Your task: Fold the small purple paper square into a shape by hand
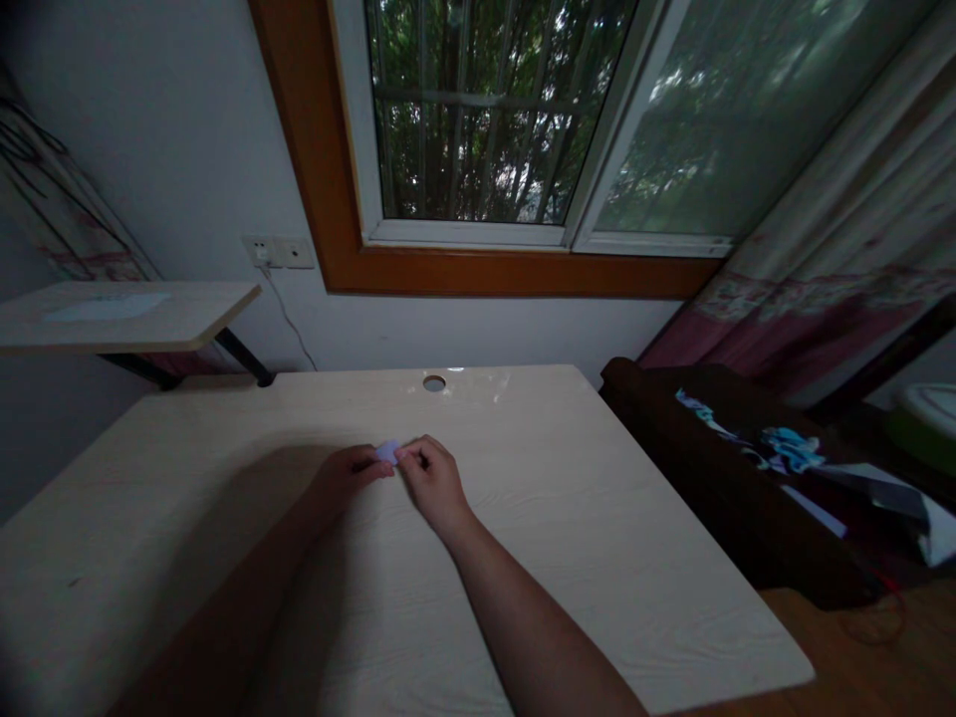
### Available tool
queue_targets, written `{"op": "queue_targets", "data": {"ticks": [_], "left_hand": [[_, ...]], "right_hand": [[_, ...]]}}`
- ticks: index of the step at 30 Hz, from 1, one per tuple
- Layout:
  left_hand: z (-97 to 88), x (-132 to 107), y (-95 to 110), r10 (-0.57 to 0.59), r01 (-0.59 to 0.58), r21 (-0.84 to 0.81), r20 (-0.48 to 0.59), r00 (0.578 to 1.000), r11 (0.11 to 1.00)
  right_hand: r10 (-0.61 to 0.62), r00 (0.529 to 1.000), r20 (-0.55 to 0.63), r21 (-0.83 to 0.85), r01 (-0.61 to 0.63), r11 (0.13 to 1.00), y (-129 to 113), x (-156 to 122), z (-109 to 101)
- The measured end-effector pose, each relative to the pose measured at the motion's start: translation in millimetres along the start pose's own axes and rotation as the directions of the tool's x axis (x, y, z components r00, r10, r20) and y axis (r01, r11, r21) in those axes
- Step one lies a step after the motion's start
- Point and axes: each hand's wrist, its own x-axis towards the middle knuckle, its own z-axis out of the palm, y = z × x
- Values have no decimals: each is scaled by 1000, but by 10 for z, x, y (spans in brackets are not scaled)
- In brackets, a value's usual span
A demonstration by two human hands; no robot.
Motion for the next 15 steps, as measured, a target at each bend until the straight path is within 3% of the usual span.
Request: {"op": "queue_targets", "data": {"ticks": [15], "left_hand": [[-20, 37, -97, 70, -94, -156, -152, 986, 983]], "right_hand": [[-10, 994, 110, -40, 15, 999, -53, -1, 11]]}}
